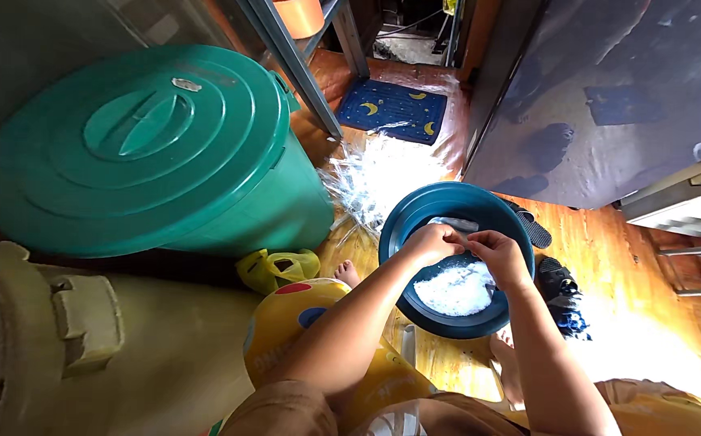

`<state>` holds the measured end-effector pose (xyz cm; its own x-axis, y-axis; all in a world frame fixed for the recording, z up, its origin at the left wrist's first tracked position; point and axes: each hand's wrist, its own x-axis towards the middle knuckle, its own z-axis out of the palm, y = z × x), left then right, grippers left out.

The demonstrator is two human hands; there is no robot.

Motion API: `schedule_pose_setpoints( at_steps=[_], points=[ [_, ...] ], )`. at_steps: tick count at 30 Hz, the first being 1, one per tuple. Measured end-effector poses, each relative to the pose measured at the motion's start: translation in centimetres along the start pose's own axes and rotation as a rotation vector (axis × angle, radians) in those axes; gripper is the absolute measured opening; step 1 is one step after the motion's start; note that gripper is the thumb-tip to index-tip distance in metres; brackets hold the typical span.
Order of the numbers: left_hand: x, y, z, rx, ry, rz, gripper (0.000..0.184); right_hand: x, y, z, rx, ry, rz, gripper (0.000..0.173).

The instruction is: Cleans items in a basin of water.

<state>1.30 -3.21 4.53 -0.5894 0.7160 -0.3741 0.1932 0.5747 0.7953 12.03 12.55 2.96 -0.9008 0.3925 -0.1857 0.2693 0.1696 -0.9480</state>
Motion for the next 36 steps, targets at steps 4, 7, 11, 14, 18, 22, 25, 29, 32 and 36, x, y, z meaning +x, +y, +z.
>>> schedule_pose_setpoints(
  at_steps=[4, 7, 11, 14, 18, 22, 25, 29, 32, 36],
  points=[
    [-0.1, 0.4, -0.1, 0.076, 0.011, -0.022, 0.024, -0.2, 0.0, -0.1, -0.035, -0.012, -0.094, 0.023],
    [-0.2, 0.4, 0.0, 0.09, 0.053, 0.008, 0.021, -0.2, 0.1, -0.3, -0.102, -0.065, -0.135, 0.039],
    [-0.4, 0.7, 0.2, 0.115, 0.084, 0.045, 0.021, -0.5, -0.3, 0.3, -0.201, -0.02, -0.172, 0.019],
    [-0.3, 0.6, 0.3, 0.101, 0.077, 0.037, 0.021, -0.8, -0.5, 0.2, -0.273, 0.02, -0.212, 0.011],
    [-0.2, 0.7, 0.3, 0.0, 0.05, -0.001, 0.019, -0.9, -1.0, -0.8, -0.321, 0.051, -0.275, 0.01],
    [-0.2, 0.8, 0.2, -0.03, 0.044, 0.002, 0.019, -1.3, -1.9, -2.4, -0.356, 0.113, -0.305, 0.009],
    [-0.1, 0.6, 0.2, -0.028, 0.047, -0.001, 0.02, -1.4, -2.6, -3.9, -0.422, 0.112, -0.288, 0.01],
    [0.0, 0.4, 0.3, -0.017, 0.065, 0.019, 0.019, -1.1, -2.2, -5.2, -0.802, -0.279, -0.028, 0.028],
    [0.0, 0.4, 0.5, -0.011, 0.102, 0.042, 0.018, -0.9, -0.2, -4.0, -1.122, -0.519, 0.241, 0.039],
    [-0.1, 0.3, 0.7, -0.011, 0.143, 0.044, 0.014, -1.2, 1.7, -2.3, -1.291, -0.572, 0.335, 0.022]
  ],
)
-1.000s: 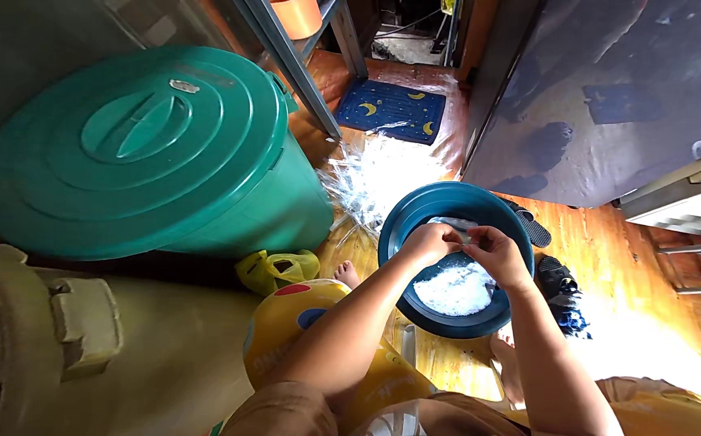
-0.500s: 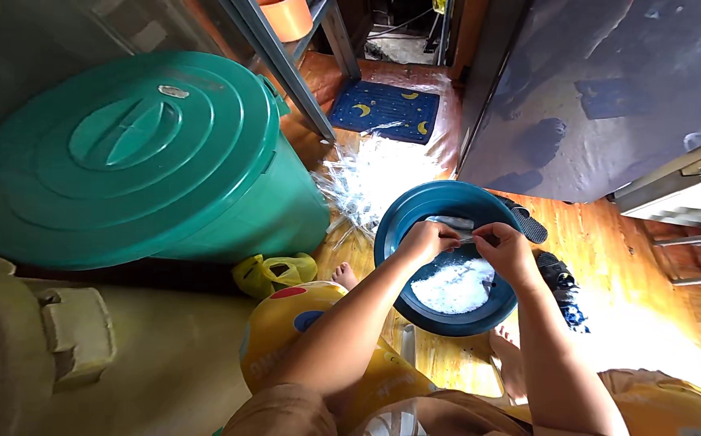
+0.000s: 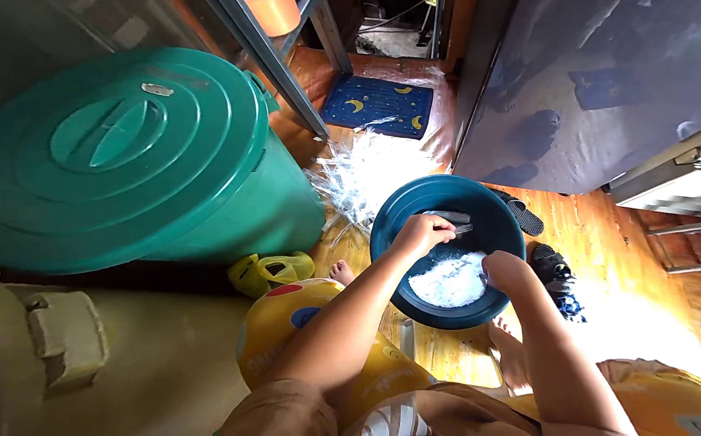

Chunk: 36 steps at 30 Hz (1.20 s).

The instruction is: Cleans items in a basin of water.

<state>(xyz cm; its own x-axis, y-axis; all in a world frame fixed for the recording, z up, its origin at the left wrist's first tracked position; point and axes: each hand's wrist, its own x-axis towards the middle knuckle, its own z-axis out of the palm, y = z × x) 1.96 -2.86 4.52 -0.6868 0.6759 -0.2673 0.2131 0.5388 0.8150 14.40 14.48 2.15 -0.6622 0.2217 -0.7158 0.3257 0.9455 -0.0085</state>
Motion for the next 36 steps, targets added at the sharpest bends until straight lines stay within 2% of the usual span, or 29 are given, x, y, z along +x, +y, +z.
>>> schedule_pose_setpoints(
  at_steps=[6, 11, 14, 20, 24, 32, 36],
  points=[
    [0.2, -0.2, -0.4, 0.089, 0.039, 0.009, 0.015, -1.0, -0.5, -1.9, -0.005, 0.037, 0.068, 0.024],
    [0.3, -0.6, -0.5, 0.162, 0.048, 0.016, 0.019, 0.2, 0.6, -2.2, 0.21, 0.198, -0.107, 0.025],
    [0.4, -0.8, -0.1, 0.229, 0.048, 0.038, 0.018, 2.5, 0.5, -0.7, 0.33, 0.195, -0.173, 0.023],
    [0.4, -0.7, 0.1, 0.284, 0.018, 0.032, 0.019, 5.1, -0.9, 1.5, 0.184, 0.032, -0.218, 0.024],
    [0.5, -0.9, 0.3, 0.308, 0.01, 0.033, 0.018, 5.2, -1.1, 1.8, 0.079, 0.013, -0.273, 0.029],
    [0.5, -0.9, 0.4, 0.332, -0.02, 0.017, 0.019, 5.7, -2.0, 2.3, 0.046, -0.039, -0.313, 0.025],
    [0.5, -1.0, 0.3, 0.339, -0.032, 0.016, 0.019, 5.3, -2.0, 2.4, 0.008, 0.013, -0.306, 0.034]
  ],
)
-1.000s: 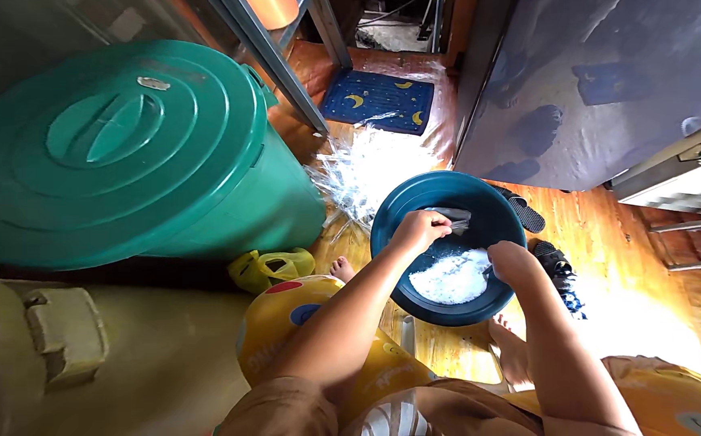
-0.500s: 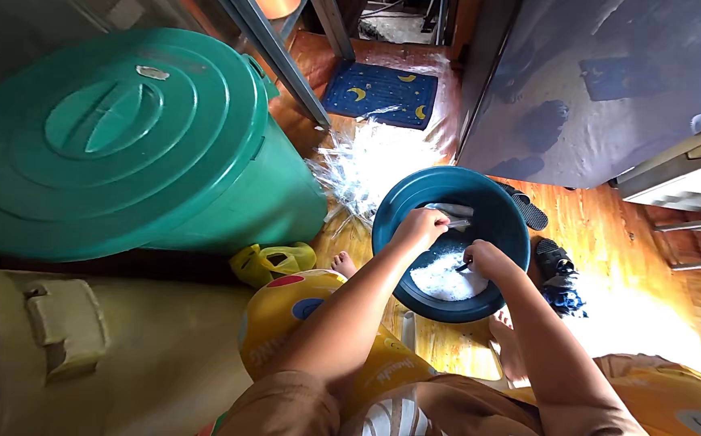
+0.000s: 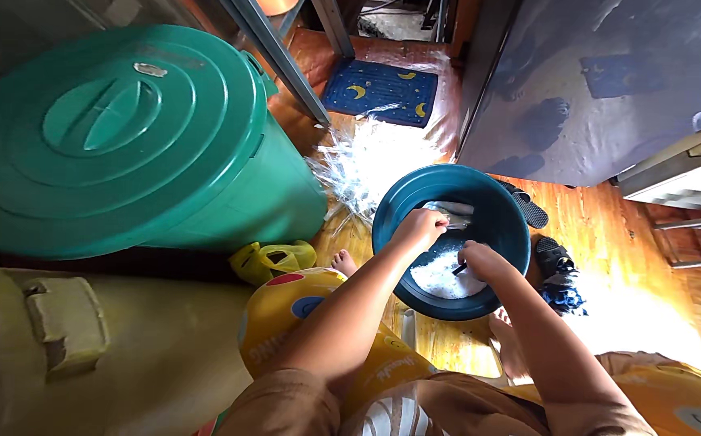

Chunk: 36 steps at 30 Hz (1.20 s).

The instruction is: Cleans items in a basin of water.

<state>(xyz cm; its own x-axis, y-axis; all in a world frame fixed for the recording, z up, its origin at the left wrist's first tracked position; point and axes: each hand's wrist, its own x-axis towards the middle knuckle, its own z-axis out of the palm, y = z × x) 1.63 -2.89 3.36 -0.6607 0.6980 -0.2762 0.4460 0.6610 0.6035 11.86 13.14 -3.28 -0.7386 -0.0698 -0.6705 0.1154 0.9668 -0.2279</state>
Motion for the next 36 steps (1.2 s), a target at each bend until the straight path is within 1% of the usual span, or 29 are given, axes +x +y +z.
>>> schedule_pose_setpoints(
  at_steps=[5, 9, 12, 16, 19, 24, 27, 31, 36],
  points=[
    [0.0, -0.2, 0.2, 0.02, -0.008, -0.013, 0.02, -0.5, -0.5, 0.1, -0.103, 0.085, 0.08, 0.034],
    [0.1, -0.2, 0.3, 0.025, -0.018, -0.02, 0.02, -0.3, -0.9, 0.5, -0.08, 0.041, 0.058, 0.038],
    [0.0, -0.2, 0.2, 0.026, -0.021, -0.02, 0.02, -0.3, -0.9, 0.7, -0.089, 0.035, 0.055, 0.038],
    [0.1, -0.3, 0.3, 0.028, -0.022, -0.02, 0.02, -0.3, -0.7, 0.8, -0.063, 0.071, 0.046, 0.036],
    [0.1, -0.3, 0.4, 0.041, -0.032, -0.031, 0.021, -0.2, -0.9, 1.0, -0.081, 0.041, 0.04, 0.035],
    [0.2, -0.7, 0.8, 0.032, -0.055, -0.045, 0.021, 0.3, 0.9, 1.1, 0.05, 0.047, -0.004, 0.029],
    [0.3, -0.9, 1.1, 0.019, -0.067, -0.066, 0.021, -0.2, 1.4, 0.5, 0.14, 0.071, -0.008, 0.028],
    [0.2, -0.7, 1.2, 0.032, -0.088, -0.08, 0.02, -1.5, 1.8, -0.9, 0.253, 0.156, 0.01, 0.025],
    [0.4, -1.0, 1.3, 0.054, -0.101, -0.069, 0.021, -3.5, 2.8, -2.8, 0.371, 0.309, 0.013, 0.022]
  ],
)
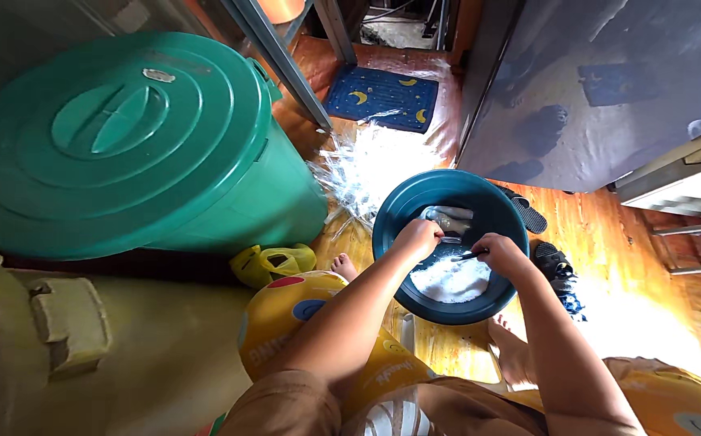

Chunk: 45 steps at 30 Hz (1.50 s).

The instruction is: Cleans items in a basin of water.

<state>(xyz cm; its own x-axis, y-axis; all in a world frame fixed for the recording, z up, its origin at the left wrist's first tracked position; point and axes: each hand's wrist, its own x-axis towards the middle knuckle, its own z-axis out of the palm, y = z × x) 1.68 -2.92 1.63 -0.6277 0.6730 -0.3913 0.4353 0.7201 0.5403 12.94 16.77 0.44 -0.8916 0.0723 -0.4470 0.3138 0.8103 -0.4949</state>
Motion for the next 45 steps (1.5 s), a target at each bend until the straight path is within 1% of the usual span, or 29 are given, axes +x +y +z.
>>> schedule_pose_setpoints(
  at_steps=[5, 9, 16, 22, 26, 29, 32, 34, 37, 39, 42, 44, 45],
  points=[
    [0.0, 0.2, -0.1, 0.007, -0.016, -0.059, 0.02, -1.3, -0.2, -2.1, 0.069, 0.161, 0.024, 0.018],
    [0.0, 0.0, 0.0, -0.023, -0.028, -0.107, 0.02, -1.7, -0.3, -2.9, 0.089, 0.229, 0.037, 0.017],
    [0.5, -0.1, 0.3, -0.035, -0.08, -0.125, 0.022, -1.2, -1.0, -2.8, 0.073, 0.237, 0.044, 0.017],
    [0.3, 0.3, 0.2, -0.126, -0.124, -0.122, 0.022, -0.6, -1.8, -2.5, 0.02, 0.207, 0.039, 0.018],
    [0.2, 0.5, 0.2, -0.204, -0.145, -0.102, 0.023, -0.6, -2.4, -2.5, 0.022, 0.24, -0.051, 0.018],
    [0.2, 0.4, 0.2, -0.255, -0.15, -0.057, 0.023, -1.1, -3.4, -2.8, 0.107, 0.288, -0.144, 0.022],
    [0.3, 0.3, 0.3, -0.281, -0.134, -0.002, 0.025, -1.6, -4.1, -2.8, 0.221, 0.393, -0.273, 0.023],
    [0.5, 0.4, 0.4, -0.296, -0.133, 0.005, 0.026, -2.0, -4.4, -2.7, 0.244, 0.47, -0.369, 0.021],
    [0.6, 0.4, 0.5, -0.331, -0.134, 0.0, 0.023, -2.9, -5.3, -3.1, 0.168, 0.577, -0.504, 0.02],
    [0.5, 0.2, 0.5, -0.364, -0.123, 0.039, 0.021, -3.7, -6.0, -3.6, 0.076, 0.647, -0.579, 0.02],
    [0.7, -0.2, 1.0, -0.429, -0.092, 0.086, 0.021, -4.8, -6.7, -4.5, -0.026, 0.717, -0.611, 0.023],
    [0.8, -0.3, 1.1, -0.436, -0.091, 0.068, 0.02, -5.1, -6.4, -4.8, -0.08, 0.736, -0.555, 0.025],
    [0.7, -0.2, 1.0, -0.427, -0.097, 0.047, 0.021, -5.1, -6.0, -4.8, -0.099, 0.709, -0.499, 0.025]
  ],
)
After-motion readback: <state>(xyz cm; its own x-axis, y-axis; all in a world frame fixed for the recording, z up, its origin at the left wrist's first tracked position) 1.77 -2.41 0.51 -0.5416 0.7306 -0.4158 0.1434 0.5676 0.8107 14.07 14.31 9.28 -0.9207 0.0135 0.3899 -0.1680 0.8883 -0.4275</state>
